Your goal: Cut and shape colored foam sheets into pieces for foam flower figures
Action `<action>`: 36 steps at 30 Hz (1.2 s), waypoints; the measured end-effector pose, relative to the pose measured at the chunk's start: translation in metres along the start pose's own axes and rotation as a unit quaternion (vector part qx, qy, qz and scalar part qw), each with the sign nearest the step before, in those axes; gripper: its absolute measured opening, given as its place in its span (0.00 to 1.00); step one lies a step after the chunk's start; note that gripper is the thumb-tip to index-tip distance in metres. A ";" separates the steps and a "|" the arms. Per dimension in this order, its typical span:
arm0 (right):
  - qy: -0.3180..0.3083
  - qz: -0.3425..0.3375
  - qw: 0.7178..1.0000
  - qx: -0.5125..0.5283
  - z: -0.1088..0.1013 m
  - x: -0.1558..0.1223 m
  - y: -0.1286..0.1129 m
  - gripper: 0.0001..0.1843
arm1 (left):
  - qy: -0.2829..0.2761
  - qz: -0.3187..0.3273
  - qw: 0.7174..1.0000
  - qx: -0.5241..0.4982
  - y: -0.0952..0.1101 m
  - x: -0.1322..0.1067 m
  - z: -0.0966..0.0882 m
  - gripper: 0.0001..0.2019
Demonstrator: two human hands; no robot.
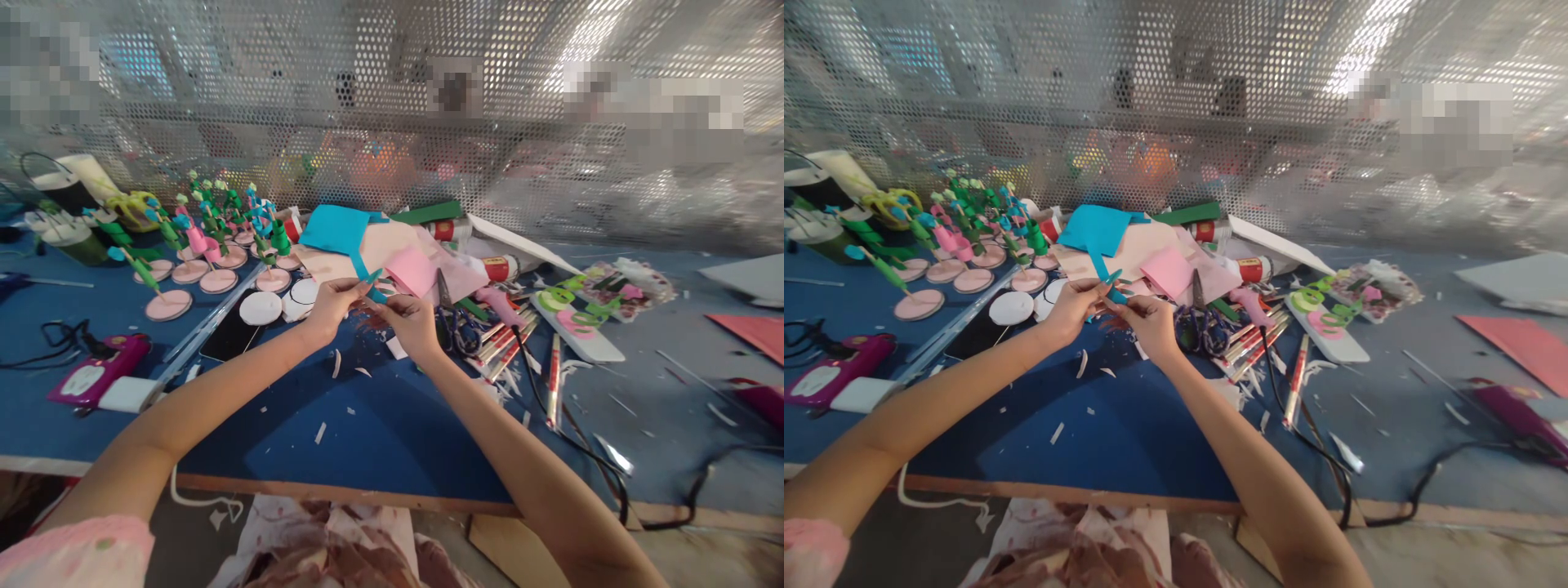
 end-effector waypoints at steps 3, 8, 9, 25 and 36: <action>0.001 -0.012 1.000 0.004 0.000 0.000 -0.002 0.16 | -0.013 -0.041 0.999 -0.027 -0.007 0.000 0.004 0.08; 0.035 -0.024 0.999 0.014 -0.010 0.001 -0.004 0.17 | -0.079 -0.107 0.991 -0.032 -0.019 -0.005 0.016 0.07; 0.039 -0.027 0.999 0.014 -0.011 0.002 -0.004 0.17 | -0.099 -0.112 0.988 -0.032 -0.020 -0.007 0.019 0.08; -0.037 -0.014 0.999 -0.012 0.004 -0.001 -0.006 0.19 | -0.078 -0.097 0.990 -0.069 -0.014 -0.010 0.024 0.13; 0.011 -0.024 0.997 -0.071 -0.003 -0.001 -0.009 0.23 | -0.033 -0.004 0.999 0.008 -0.003 0.000 0.007 0.15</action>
Point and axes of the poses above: each hand's wrist, its own x-axis towards the middle knuckle, its own z-axis out of the palm, y = z × x, the point moved 10 cm from there along x, towards the middle knuckle, and after that the axes turned 11 degrees about z, right-handed, at the moved point
